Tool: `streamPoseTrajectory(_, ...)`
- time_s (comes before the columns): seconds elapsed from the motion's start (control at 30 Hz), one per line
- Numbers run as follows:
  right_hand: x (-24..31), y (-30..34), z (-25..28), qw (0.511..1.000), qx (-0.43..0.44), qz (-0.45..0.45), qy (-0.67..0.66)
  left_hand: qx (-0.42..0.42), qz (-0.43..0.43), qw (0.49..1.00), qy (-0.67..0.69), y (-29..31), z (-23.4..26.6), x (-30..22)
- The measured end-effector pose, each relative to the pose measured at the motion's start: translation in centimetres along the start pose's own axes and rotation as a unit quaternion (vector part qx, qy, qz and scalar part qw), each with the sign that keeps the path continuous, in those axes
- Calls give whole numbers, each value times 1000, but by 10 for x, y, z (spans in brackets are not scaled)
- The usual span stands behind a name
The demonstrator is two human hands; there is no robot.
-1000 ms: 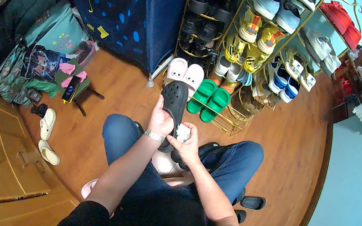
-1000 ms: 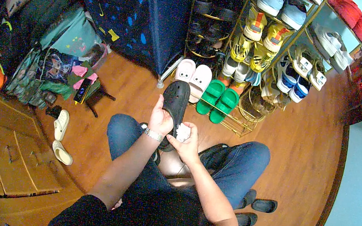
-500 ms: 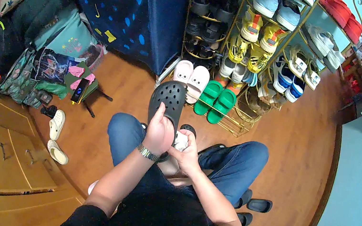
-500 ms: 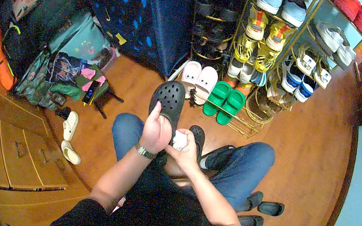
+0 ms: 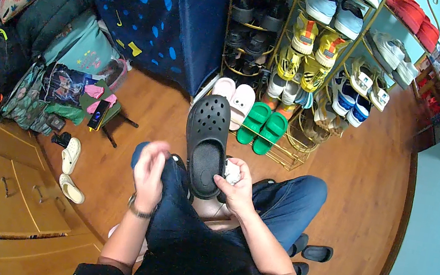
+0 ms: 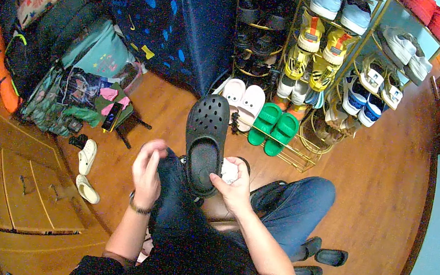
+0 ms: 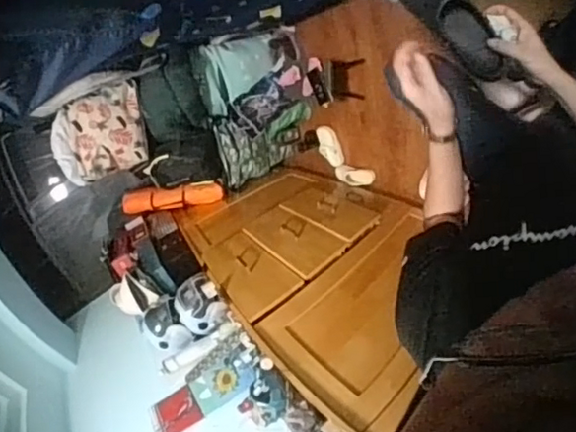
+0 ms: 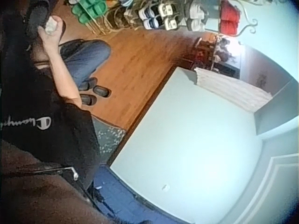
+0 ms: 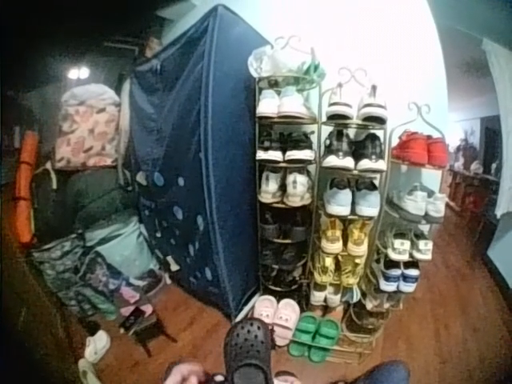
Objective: The person wipes a clog-style shoe with a cloth, cleaning the upper surface and the side of the sole.
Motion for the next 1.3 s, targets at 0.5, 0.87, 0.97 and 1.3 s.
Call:
streamPoseTrajectory(0.5, -26, -8, 69, 966, -180, -101, -153, 248, 357, 762, 479, -18, -57, 92)
streamPoseTrajectory(0.87, 8, -17, 77, 957, -53, -109, -263, 195, 320, 813, 447, -12, -54, 103)
streamPoseTrajectory(0.97, 13, -13, 73, 958, -35, -105, -263, 194, 311, 826, 428, -10, -56, 99)
streamPoseTrajectory(1.3, 16, -7, 68, 968, -17, -89, -233, 198, 328, 813, 437, -9, -57, 99)
Point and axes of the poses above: each hand's wrist, its own y-axis away from the middle knuckle, its own z-axis out of the back of the hand, x = y × z, the point moved 2 cm from there along -y, towards the middle knuckle, and after that the axes turned 5 degrees about z, right-handed, at the moved point
